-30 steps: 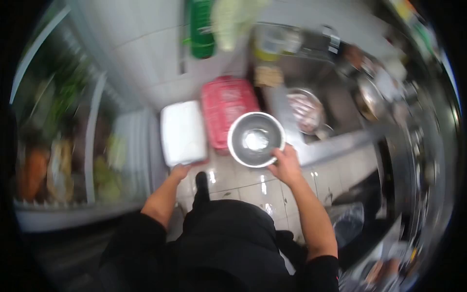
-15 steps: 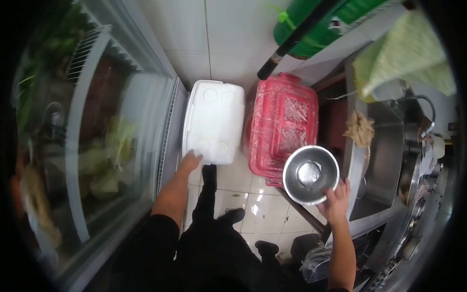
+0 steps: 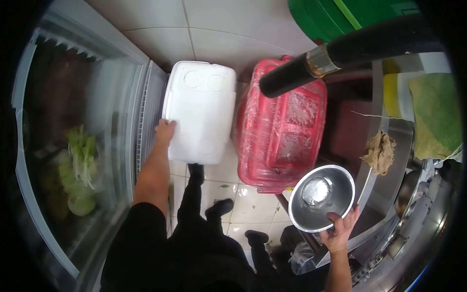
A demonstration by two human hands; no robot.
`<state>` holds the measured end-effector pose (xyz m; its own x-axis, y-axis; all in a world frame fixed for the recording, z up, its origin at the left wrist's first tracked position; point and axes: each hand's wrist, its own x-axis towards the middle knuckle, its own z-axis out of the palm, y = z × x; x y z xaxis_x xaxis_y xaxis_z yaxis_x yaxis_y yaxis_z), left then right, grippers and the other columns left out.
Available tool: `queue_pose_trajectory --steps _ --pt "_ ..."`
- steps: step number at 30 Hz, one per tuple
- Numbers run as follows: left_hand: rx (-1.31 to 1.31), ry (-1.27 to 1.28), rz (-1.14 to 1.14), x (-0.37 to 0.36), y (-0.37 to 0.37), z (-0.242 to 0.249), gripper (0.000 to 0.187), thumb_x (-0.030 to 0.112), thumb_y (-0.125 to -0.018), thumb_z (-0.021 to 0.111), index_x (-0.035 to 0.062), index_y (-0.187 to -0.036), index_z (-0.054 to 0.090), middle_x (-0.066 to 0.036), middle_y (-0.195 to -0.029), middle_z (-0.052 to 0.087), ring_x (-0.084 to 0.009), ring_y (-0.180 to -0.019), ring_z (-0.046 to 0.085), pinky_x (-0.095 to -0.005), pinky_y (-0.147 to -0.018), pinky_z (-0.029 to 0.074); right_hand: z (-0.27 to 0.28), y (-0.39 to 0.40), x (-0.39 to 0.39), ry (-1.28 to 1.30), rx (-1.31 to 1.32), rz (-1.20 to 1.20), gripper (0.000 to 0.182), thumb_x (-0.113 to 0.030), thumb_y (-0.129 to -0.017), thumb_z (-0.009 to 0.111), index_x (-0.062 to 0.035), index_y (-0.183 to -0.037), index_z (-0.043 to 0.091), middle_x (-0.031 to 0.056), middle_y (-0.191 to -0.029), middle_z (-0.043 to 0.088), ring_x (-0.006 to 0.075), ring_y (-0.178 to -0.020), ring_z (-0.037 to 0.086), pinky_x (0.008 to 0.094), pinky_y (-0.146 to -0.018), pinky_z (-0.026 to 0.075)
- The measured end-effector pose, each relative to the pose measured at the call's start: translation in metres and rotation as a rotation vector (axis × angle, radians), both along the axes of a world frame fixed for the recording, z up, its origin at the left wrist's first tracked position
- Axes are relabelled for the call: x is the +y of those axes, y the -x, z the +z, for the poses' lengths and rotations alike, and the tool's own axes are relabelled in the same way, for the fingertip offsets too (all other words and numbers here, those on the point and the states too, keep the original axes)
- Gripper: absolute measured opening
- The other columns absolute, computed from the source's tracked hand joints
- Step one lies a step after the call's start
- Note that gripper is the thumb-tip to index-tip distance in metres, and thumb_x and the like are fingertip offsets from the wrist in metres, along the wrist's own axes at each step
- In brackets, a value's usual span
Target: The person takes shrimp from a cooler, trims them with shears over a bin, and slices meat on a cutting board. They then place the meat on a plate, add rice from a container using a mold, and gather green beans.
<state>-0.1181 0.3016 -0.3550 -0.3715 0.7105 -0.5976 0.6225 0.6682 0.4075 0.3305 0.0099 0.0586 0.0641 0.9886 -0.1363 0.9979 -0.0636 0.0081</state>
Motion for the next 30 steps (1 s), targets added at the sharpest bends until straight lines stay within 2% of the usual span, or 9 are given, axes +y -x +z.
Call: queue_pose_trajectory --steps 5,8,10,12,17,19,23,28,30 --pt "0.045 -0.229 -0.228 -0.029 -0.022 0.042 0.06 0.05 -0.09 0.06 -0.0018 -0.12 0.053 -0.024 -0.127 0.055 -0.0399 -0.12 0.052 -0.049 -0.098 0.044 0.0 0.015 0.012 -0.001 -0.094 0.041 0.038 -0.042 -0.076 0.067 -0.0097 -0.094 0.059 0.0184 -0.116 0.055 0.0397 -0.121 0.048 0.0621 -0.113 0.02" --pt "-0.177 -0.451 -0.371 -0.068 -0.048 0.126 0.052 0.03 -0.088 0.068 0.0014 -0.127 0.052 -0.022 -0.126 0.055 -0.041 -0.12 0.051 -0.0483 -0.099 0.044 -0.006 0.028 0.021 0.004 -0.155 0.043 0.035 -0.035 -0.076 0.068 -0.0078 -0.095 0.057 0.0208 -0.118 0.055 0.0417 -0.123 0.047 0.0613 -0.114 0.021" --pt "-0.322 -0.625 -0.463 -0.094 -0.071 0.148 0.068 0.019 -0.087 0.067 0.0018 -0.145 0.035 -0.029 -0.136 0.045 -0.0441 -0.127 0.045 -0.0478 -0.106 0.041 -0.045 0.051 0.033 -0.165 0.174 -0.112 0.031 0.0 -0.071 0.067 -0.0057 -0.1 0.058 0.0216 -0.12 0.055 0.0417 -0.127 0.045 0.045 -0.107 0.033" --pt "-0.519 -0.548 -0.417 -0.112 -0.092 0.167 0.081 0.017 -0.089 0.064 -0.0013 -0.152 0.016 -0.031 -0.144 0.038 -0.047 -0.132 0.041 -0.0462 -0.11 0.037 -0.075 0.074 0.073 -0.165 0.425 0.006 0.034 0.005 -0.069 0.065 -0.0042 -0.101 0.059 0.0212 -0.12 0.055 0.0394 -0.123 0.049 0.0382 -0.101 0.04" --pt "-0.82 -0.31 -0.473 -0.139 -0.14 0.184 0.071 0.024 -0.092 0.059 -0.0016 -0.149 0.024 -0.031 -0.144 0.039 -0.046 -0.126 0.047 -0.0475 -0.102 0.043 -0.146 0.136 0.187 -0.222 0.581 0.197 0.038 0.002 -0.068 0.066 -0.0084 -0.104 0.061 0.0147 -0.102 0.06 0.0367 -0.097 0.053 0.0457 -0.088 0.041" --pt "-0.801 -0.36 -0.434 -0.149 -0.146 0.182 0.073 0.023 -0.092 0.06 -0.0011 -0.149 0.023 -0.031 -0.142 0.04 -0.0464 -0.124 0.049 -0.0477 -0.099 0.045 -0.168 0.141 0.218 -0.102 0.515 0.251 0.04 -0.006 -0.067 0.073 -0.0101 -0.105 0.06 0.0166 -0.113 0.058 0.0408 -0.12 0.048 0.0539 -0.106 0.033" --pt "-0.836 -0.395 -0.403 -0.148 -0.144 0.173 0.074 0.025 -0.092 0.061 -0.001 -0.15 0.022 -0.032 -0.142 0.04 -0.0456 -0.124 0.05 -0.0476 -0.099 0.046 -0.201 0.133 0.252 -0.083 0.41 0.354 0.044 -0.011 -0.065 0.078 -0.0123 -0.105 0.061 0.0172 -0.132 0.05 0.0434 -0.137 0.032 0.0577 -0.111 0.027" --pt "-0.894 -0.291 -0.451 -0.13 -0.123 0.138 0.053 0.031 -0.095 0.06 0.0007 -0.136 0.048 -0.023 -0.135 0.052 -0.037 -0.122 0.054 -0.0423 -0.1 0.046 -0.197 0.123 0.273 -0.049 0.385 0.438 0.047 -0.023 -0.065 0.08 -0.0119 -0.106 0.06 0.0187 -0.135 0.048 0.0479 -0.134 0.031 0.0578 -0.11 0.028" --pt "-0.689 -0.243 -0.409 -0.114 -0.101 0.102 0.042 0.031 -0.094 0.061 0.0021 -0.124 0.059 -0.02 -0.128 0.058 -0.035 -0.119 0.056 -0.0421 -0.101 0.045 -0.199 0.117 0.279 -0.044 0.411 0.447 0.049 -0.027 -0.066 0.08 -0.0125 -0.107 0.058 0.0192 -0.134 0.048 0.0489 -0.132 0.032 0.058 -0.109 0.028"
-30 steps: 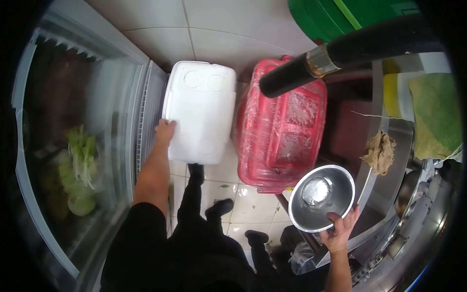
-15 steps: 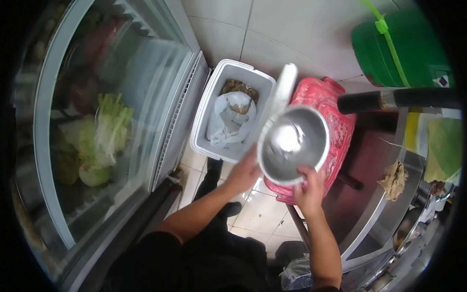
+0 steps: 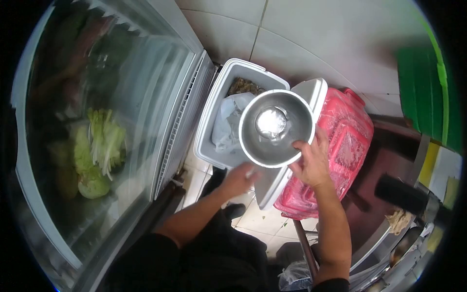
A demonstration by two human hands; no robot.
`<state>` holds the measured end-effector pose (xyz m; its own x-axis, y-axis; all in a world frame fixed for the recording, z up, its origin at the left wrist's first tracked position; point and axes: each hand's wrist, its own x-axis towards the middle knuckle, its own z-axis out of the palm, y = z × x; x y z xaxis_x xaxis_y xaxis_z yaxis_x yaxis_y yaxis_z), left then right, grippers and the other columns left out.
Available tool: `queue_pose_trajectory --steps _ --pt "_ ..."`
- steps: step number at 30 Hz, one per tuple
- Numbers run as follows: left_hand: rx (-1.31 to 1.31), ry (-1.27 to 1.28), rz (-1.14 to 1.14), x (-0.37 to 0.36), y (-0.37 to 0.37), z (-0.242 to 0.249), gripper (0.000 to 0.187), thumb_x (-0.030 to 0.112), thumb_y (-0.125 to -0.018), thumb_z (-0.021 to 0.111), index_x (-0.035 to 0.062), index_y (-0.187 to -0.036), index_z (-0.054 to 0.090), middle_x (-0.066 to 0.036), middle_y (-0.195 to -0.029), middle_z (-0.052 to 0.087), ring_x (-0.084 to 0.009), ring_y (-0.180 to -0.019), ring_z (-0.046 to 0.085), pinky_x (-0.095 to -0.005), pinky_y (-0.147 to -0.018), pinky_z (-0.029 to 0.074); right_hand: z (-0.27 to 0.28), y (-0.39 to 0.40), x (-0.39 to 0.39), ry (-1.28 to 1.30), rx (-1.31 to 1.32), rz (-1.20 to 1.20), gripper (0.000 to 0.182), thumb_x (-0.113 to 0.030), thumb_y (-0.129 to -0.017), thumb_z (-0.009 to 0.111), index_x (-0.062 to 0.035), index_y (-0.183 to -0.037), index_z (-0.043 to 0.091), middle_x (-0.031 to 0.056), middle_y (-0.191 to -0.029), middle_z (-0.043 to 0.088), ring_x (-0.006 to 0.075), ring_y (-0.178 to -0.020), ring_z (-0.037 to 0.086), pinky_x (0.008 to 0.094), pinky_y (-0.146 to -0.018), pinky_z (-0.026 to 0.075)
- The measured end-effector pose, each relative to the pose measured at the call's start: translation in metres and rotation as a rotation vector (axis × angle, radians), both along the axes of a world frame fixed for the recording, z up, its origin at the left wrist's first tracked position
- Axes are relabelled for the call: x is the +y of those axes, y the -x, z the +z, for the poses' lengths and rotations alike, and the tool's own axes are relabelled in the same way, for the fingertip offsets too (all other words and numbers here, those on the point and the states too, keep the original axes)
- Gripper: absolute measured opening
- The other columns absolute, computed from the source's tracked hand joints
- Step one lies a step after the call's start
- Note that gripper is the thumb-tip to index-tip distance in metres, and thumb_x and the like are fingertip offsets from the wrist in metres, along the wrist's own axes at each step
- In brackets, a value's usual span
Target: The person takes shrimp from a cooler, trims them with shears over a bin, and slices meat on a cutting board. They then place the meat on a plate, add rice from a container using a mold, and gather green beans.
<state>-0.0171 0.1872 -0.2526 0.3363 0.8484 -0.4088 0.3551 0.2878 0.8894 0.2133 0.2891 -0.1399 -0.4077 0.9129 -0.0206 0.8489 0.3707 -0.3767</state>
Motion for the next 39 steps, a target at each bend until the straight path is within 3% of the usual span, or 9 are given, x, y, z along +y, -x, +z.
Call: queue_pose_trajectory --steps 8,13,16,19,22,26,29,33,39 --pt "0.602 -0.277 0.177 0.115 0.04 -0.155 0.067 0.012 -0.086 0.062 0.003 -0.146 0.033 -0.027 -0.145 0.035 -0.0442 -0.13 0.042 -0.0496 -0.101 0.043 -0.042 -0.011 0.001 -0.024 0.247 -0.1 0.051 -0.036 -0.07 0.077 -0.0127 -0.109 0.053 0.0268 -0.131 0.048 0.0518 -0.129 0.034 0.0601 -0.108 0.025" --pt "0.964 -0.463 -0.087 0.171 0.025 -0.199 0.069 0.008 -0.086 0.058 0.0111 -0.149 0.031 -0.024 -0.14 0.041 -0.0406 -0.129 0.045 -0.0521 -0.096 0.045 -0.04 -0.005 0.007 -0.018 0.256 -0.047 0.042 -0.032 -0.082 0.068 -0.0093 -0.109 0.046 0.0199 -0.119 0.047 0.0328 -0.112 0.051 0.044 -0.098 0.04" --pt "0.736 0.146 -0.04 0.205 0.029 -0.208 0.066 0.011 -0.086 0.059 0.0128 -0.148 0.035 -0.021 -0.134 0.048 -0.039 -0.127 0.048 -0.0522 -0.093 0.046 -0.056 -0.025 -0.008 0.069 0.275 -0.073 0.045 -0.034 -0.084 0.066 -0.0082 -0.112 0.043 0.0176 -0.116 0.049 0.0288 -0.108 0.053 0.0409 -0.096 0.041" --pt "0.654 0.195 -0.224 0.204 0.032 -0.217 0.064 0.012 -0.085 0.061 0.0128 -0.145 0.039 -0.018 -0.129 0.052 -0.0371 -0.125 0.051 -0.0523 -0.092 0.045 -0.055 -0.023 -0.005 0.041 0.269 -0.033 0.045 -0.034 -0.087 0.065 -0.0074 -0.114 0.04 0.0164 -0.115 0.052 0.0262 -0.106 0.055 0.0389 -0.095 0.042" --pt "0.758 0.006 -0.146 0.179 0.027 -0.176 0.058 0.013 -0.085 0.062 0.012 -0.141 0.044 -0.018 -0.13 0.051 -0.0368 -0.124 0.051 -0.0533 -0.093 0.044 -0.052 -0.02 -0.004 0.015 0.225 -0.024 0.044 -0.033 -0.089 0.064 -0.0072 -0.115 0.039 0.0157 -0.113 0.055 0.0252 -0.104 0.056 0.0385 -0.095 0.043" --pt "1.14 -0.767 0.103 0.163 0.028 -0.22 0.051 0.013 -0.088 0.057 0.0096 -0.138 0.046 -0.019 -0.129 0.055 -0.0357 -0.116 0.058 -0.0513 -0.09 0.048 -0.064 -0.029 -0.012 0.098 0.269 -0.067 0.044 -0.031 -0.09 0.063 -0.0075 -0.116 0.038 0.0152 -0.112 0.057 0.025 -0.103 0.058 0.0392 -0.095 0.044" --pt "0.821 -0.095 -0.023 0.19 0.039 -0.24 0.037 0.012 -0.089 0.054 0.007 -0.126 0.056 -0.02 -0.114 0.066 -0.0345 -0.104 0.066 -0.0482 -0.084 0.053 -0.065 -0.029 -0.01 0.099 0.35 -0.062 0.044 -0.03 -0.09 0.063 -0.008 -0.117 0.037 0.0151 -0.112 0.057 0.0252 -0.103 0.058 0.0402 -0.095 0.045" --pt "0.706 -0.296 -0.104 0.193 0.055 -0.258 0.014 0.012 -0.09 0.05 0.0044 -0.09 0.062 -0.02 -0.08 0.068 -0.0378 -0.082 0.068 -0.0518 -0.072 0.054 -0.064 -0.032 -0.011 0.061 0.252 -0.052 0.045 -0.032 -0.091 0.064 -0.0082 -0.117 0.036 0.0145 -0.111 0.057 0.0244 -0.102 0.058 0.0391 -0.094 0.045" --pt "0.563 -0.233 -0.154 0.073 0.05 -0.201 0.015 0.015 -0.087 0.05 0.009 -0.09 0.063 -0.016 -0.082 0.069 -0.0355 -0.078 0.068 -0.0499 -0.065 0.053 -0.062 -0.031 -0.01 0.076 0.214 -0.04 0.044 -0.029 -0.091 0.063 -0.0062 -0.117 0.036 0.0146 -0.109 0.058 0.0226 -0.099 0.058 0.0362 -0.094 0.045"
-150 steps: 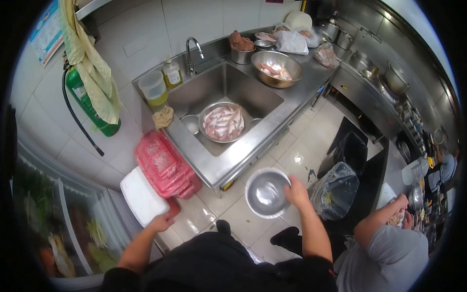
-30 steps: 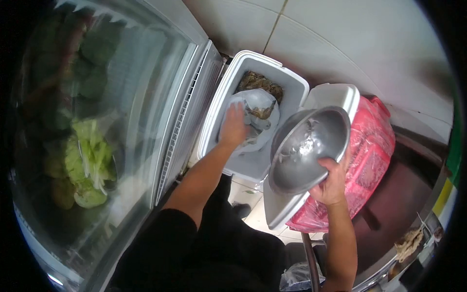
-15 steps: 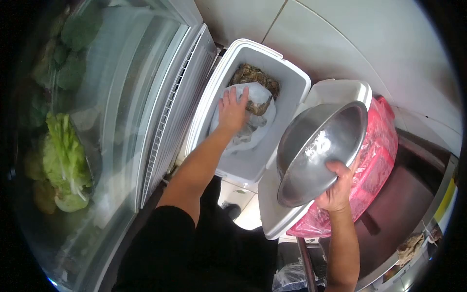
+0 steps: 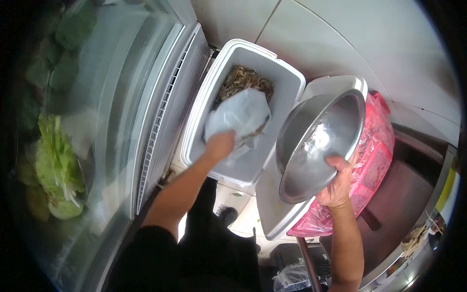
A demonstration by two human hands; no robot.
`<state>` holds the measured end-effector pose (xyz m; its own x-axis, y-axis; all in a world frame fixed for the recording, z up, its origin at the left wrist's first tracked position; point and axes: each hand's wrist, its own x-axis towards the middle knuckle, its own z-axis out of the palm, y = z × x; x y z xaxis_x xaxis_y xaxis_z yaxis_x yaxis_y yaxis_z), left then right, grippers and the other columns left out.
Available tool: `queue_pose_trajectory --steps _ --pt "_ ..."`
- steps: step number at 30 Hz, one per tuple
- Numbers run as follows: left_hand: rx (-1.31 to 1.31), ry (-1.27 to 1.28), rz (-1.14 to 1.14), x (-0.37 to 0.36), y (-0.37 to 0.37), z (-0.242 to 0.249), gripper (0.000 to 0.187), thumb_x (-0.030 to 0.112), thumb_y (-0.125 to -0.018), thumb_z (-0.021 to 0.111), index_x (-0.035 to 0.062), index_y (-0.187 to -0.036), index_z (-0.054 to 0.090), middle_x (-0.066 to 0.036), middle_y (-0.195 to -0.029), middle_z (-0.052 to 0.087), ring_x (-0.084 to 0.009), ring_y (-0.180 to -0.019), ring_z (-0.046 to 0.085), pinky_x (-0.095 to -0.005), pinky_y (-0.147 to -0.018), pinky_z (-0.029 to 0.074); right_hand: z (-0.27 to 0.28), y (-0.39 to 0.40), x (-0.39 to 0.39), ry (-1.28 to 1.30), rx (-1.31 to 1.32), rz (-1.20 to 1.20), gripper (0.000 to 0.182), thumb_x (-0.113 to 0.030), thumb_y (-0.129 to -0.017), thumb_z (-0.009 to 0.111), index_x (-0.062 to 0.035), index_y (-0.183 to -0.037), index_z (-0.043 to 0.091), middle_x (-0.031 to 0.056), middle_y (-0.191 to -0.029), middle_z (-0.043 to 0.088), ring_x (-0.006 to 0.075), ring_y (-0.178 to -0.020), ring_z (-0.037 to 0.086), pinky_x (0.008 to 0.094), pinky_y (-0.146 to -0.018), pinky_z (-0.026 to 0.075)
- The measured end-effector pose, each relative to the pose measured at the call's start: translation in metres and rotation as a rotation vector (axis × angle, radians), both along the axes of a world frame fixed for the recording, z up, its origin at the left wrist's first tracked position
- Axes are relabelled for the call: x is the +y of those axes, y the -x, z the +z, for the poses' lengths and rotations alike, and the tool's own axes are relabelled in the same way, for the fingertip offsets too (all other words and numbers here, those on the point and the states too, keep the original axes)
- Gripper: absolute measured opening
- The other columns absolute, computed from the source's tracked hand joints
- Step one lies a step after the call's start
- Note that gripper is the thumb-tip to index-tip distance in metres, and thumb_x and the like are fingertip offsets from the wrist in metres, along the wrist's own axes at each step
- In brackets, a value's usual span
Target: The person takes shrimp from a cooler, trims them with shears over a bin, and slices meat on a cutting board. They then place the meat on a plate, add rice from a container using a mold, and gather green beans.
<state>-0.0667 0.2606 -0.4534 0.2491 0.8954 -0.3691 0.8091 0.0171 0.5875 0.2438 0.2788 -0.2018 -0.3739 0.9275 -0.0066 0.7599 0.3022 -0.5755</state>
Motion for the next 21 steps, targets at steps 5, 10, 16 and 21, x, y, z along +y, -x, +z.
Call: queue_pose_trajectory --steps 5,10,16,21 --pt "0.138 0.414 -0.343 -0.064 -0.02 0.029 0.023 0.018 -0.086 0.052 0.0107 -0.102 0.068 -0.014 -0.096 0.072 -0.0319 -0.09 0.071 -0.0484 -0.076 0.053 -0.004 0.004 0.001 0.004 0.014 0.008 0.043 -0.028 -0.091 0.061 -0.0052 -0.117 0.036 0.0151 -0.106 0.059 0.0229 -0.098 0.059 0.037 -0.092 0.045" --pt "0.064 0.474 -0.234 -0.063 -0.031 0.014 0.024 0.018 -0.087 0.052 0.0088 -0.104 0.067 -0.014 -0.102 0.072 -0.0324 -0.094 0.07 -0.0493 -0.079 0.052 0.002 0.001 0.004 -0.056 -0.002 0.038 0.044 -0.029 -0.091 0.062 -0.0049 -0.117 0.037 0.0154 -0.107 0.06 0.025 -0.1 0.059 0.0387 -0.093 0.045" --pt "0.078 0.371 -0.248 -0.064 -0.023 0.032 0.022 0.019 -0.088 0.052 0.0093 -0.103 0.065 -0.011 -0.097 0.072 -0.0335 -0.093 0.068 -0.0474 -0.082 0.051 -0.004 0.001 0.001 0.019 0.109 -0.006 0.043 -0.029 -0.09 0.061 -0.0055 -0.117 0.037 0.0168 -0.113 0.058 0.0268 -0.106 0.058 0.0402 -0.097 0.044" --pt "0.001 0.49 -0.315 -0.058 -0.011 0.034 0.028 0.027 -0.089 0.056 0.0086 -0.108 0.064 -0.017 -0.104 0.068 -0.035 -0.1 0.065 -0.049 -0.086 0.05 -0.007 -0.005 -0.006 0.18 0.081 -0.076 0.043 -0.024 -0.087 0.06 -0.0053 -0.118 0.038 0.0148 -0.117 0.059 0.0245 -0.109 0.057 0.0383 -0.099 0.043"
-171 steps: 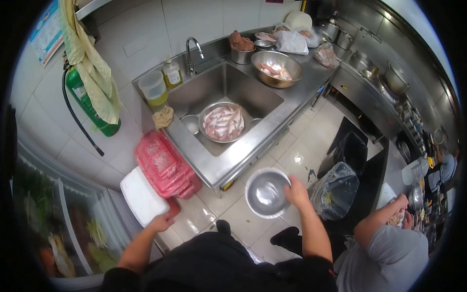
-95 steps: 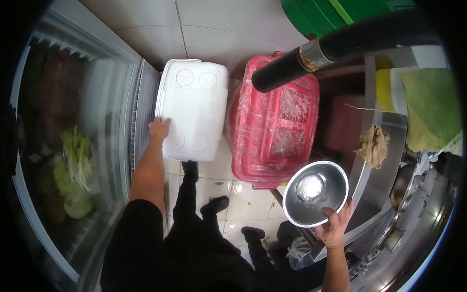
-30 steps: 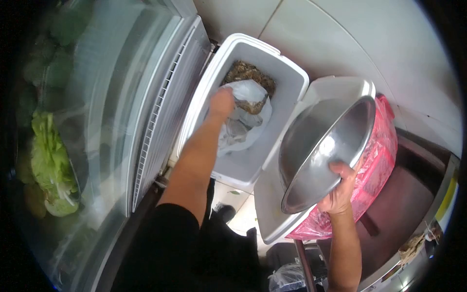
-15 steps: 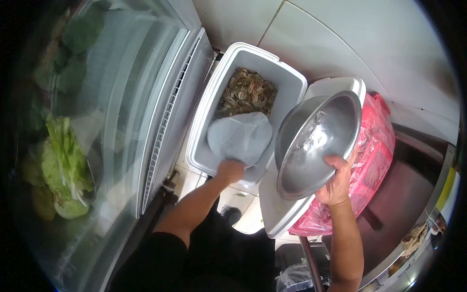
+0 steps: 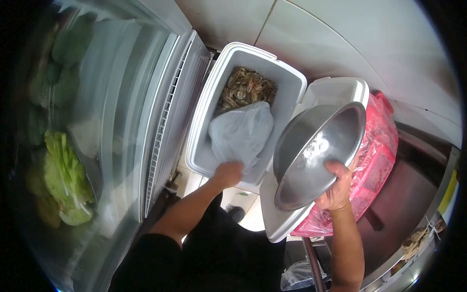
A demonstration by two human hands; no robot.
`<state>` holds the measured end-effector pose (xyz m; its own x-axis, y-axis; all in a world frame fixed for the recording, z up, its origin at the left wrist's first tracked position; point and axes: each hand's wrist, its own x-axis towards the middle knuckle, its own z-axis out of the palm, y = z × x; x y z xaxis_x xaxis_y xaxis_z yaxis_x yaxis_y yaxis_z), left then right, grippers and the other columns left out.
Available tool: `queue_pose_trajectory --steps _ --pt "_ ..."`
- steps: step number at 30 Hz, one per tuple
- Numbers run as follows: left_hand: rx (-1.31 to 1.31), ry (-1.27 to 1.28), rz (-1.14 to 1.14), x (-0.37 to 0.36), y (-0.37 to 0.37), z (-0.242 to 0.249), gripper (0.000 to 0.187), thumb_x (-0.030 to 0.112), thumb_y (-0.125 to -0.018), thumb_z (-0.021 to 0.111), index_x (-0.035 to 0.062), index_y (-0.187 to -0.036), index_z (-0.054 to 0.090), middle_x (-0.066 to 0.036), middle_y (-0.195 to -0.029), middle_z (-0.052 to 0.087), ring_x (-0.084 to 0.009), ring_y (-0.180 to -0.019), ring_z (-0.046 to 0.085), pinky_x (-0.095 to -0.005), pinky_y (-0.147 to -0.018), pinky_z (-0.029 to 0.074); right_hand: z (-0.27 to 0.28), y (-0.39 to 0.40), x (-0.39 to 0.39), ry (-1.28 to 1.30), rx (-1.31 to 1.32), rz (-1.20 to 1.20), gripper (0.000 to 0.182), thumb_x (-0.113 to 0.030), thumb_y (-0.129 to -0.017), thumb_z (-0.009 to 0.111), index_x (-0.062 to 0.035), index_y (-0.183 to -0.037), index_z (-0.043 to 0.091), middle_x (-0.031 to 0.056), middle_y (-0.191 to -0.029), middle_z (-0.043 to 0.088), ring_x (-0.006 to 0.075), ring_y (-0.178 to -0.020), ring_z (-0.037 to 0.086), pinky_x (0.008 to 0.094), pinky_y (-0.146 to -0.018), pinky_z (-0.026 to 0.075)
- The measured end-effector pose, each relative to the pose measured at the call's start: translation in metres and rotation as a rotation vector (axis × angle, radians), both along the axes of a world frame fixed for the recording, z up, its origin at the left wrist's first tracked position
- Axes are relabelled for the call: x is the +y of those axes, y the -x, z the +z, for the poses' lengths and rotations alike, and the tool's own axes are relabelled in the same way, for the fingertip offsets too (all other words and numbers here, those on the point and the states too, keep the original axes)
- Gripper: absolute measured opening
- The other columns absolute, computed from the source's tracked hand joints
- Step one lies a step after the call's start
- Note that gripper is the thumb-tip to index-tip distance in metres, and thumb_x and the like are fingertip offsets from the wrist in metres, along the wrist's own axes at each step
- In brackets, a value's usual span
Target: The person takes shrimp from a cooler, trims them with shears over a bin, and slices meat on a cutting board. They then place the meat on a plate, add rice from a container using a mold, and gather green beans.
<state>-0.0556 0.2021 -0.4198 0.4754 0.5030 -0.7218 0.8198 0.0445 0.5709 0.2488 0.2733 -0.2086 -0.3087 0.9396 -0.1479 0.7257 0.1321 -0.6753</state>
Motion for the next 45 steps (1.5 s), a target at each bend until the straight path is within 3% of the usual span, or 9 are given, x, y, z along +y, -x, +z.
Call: queue_pose_trajectory --steps 4,8,11,17,22,27,32,39,45 --pt "0.126 -0.049 0.173 0.075 0.014 0.081 0.042 0.037 -0.093 0.055 0.0088 -0.123 0.061 -0.023 -0.117 0.062 -0.038 -0.111 0.06 -0.0466 -0.095 0.048 -0.001 -0.002 -0.003 -0.001 0.086 -0.063 0.048 -0.027 -0.084 0.061 -0.0024 -0.12 0.041 0.0109 -0.116 0.061 0.0195 -0.108 0.058 0.0345 -0.098 0.043" --pt "-0.021 -0.316 0.544 0.148 -0.009 -0.032 0.056 0.041 -0.099 0.045 -0.0006 -0.136 0.05 -0.023 -0.141 0.049 -0.0363 -0.131 0.047 -0.0437 -0.109 0.038 -0.006 -0.008 -0.009 0.195 0.222 -0.185 0.048 -0.028 -0.081 0.061 0.0008 -0.118 0.05 0.0096 -0.116 0.063 0.0168 -0.105 0.06 0.0314 -0.096 0.044" --pt "-0.07 0.094 0.375 0.18 -0.021 -0.046 0.061 0.045 -0.101 0.038 -0.0015 -0.14 0.045 -0.023 -0.147 0.043 -0.0363 -0.135 0.043 -0.0428 -0.112 0.034 -0.015 -0.018 -0.022 0.206 0.119 -0.264 0.049 -0.029 -0.08 0.063 0.0019 -0.117 0.056 0.009 -0.114 0.066 0.0169 -0.101 0.063 0.0298 -0.093 0.047" --pt "-0.021 -0.017 0.348 0.151 -0.028 -0.048 0.064 0.047 -0.102 0.031 -0.0016 -0.144 0.041 -0.019 -0.153 0.036 -0.0348 -0.14 0.036 -0.0397 -0.115 0.03 -0.006 -0.007 -0.008 0.073 0.132 -0.044 0.058 -0.037 -0.079 0.068 0.0014 -0.12 0.055 0.0077 -0.111 0.067 0.0171 -0.097 0.064 0.0301 -0.089 0.049" --pt "0.014 -0.126 0.308 0.138 -0.029 -0.05 0.065 0.046 -0.103 0.029 -0.0026 -0.146 0.037 -0.021 -0.152 0.037 -0.0353 -0.139 0.038 -0.0415 -0.115 0.03 -0.013 -0.008 -0.014 -0.109 0.096 -0.068 0.055 -0.043 -0.079 0.068 0.0004 -0.111 0.059 0.0053 -0.103 0.067 0.0166 -0.094 0.065 0.0301 -0.088 0.05" --pt "0.019 -0.14 0.312 0.142 -0.029 -0.048 0.063 0.045 -0.103 0.03 -0.0027 -0.144 0.038 -0.022 -0.151 0.038 -0.0348 -0.138 0.039 -0.0426 -0.113 0.032 -0.005 -0.005 -0.007 0.049 0.194 -0.022 0.051 -0.038 -0.072 0.076 -0.0106 -0.108 0.051 0.015 -0.109 0.065 0.0308 -0.101 0.063 0.0446 -0.089 0.048" --pt "0.015 -0.144 0.327 0.142 -0.031 -0.053 0.062 0.044 -0.102 0.035 -0.0015 -0.143 0.039 -0.021 -0.149 0.04 -0.0353 -0.134 0.044 -0.0431 -0.111 0.035 -0.003 -0.009 -0.004 0.108 0.107 0.059 0.05 -0.042 -0.072 0.076 -0.0082 -0.102 0.055 0.0172 -0.114 0.065 0.03 -0.105 0.062 0.0448 -0.092 0.047" --pt "0.008 -0.149 0.658 0.205 -0.023 -0.067 0.04 0.037 -0.095 0.05 0.0026 -0.11 0.065 -0.026 -0.113 0.064 -0.0419 -0.11 0.06 -0.0479 -0.094 0.048 -0.005 -0.006 -0.003 0.093 0.107 0.026 0.05 -0.043 -0.072 0.075 -0.0084 -0.102 0.056 0.0175 -0.115 0.064 0.0308 -0.106 0.061 0.046 -0.093 0.045" --pt "-0.021 -0.094 0.473 0.206 -0.048 -0.105 0.038 0.033 -0.098 0.045 0.002 -0.108 0.065 -0.025 -0.109 0.065 -0.0405 -0.106 0.061 -0.0491 -0.094 0.048 -0.004 -0.008 -0.006 0.138 0.109 0.0 0.05 -0.044 -0.072 0.074 -0.0085 -0.101 0.056 0.0177 -0.115 0.064 0.0315 -0.107 0.061 0.0471 -0.095 0.043"
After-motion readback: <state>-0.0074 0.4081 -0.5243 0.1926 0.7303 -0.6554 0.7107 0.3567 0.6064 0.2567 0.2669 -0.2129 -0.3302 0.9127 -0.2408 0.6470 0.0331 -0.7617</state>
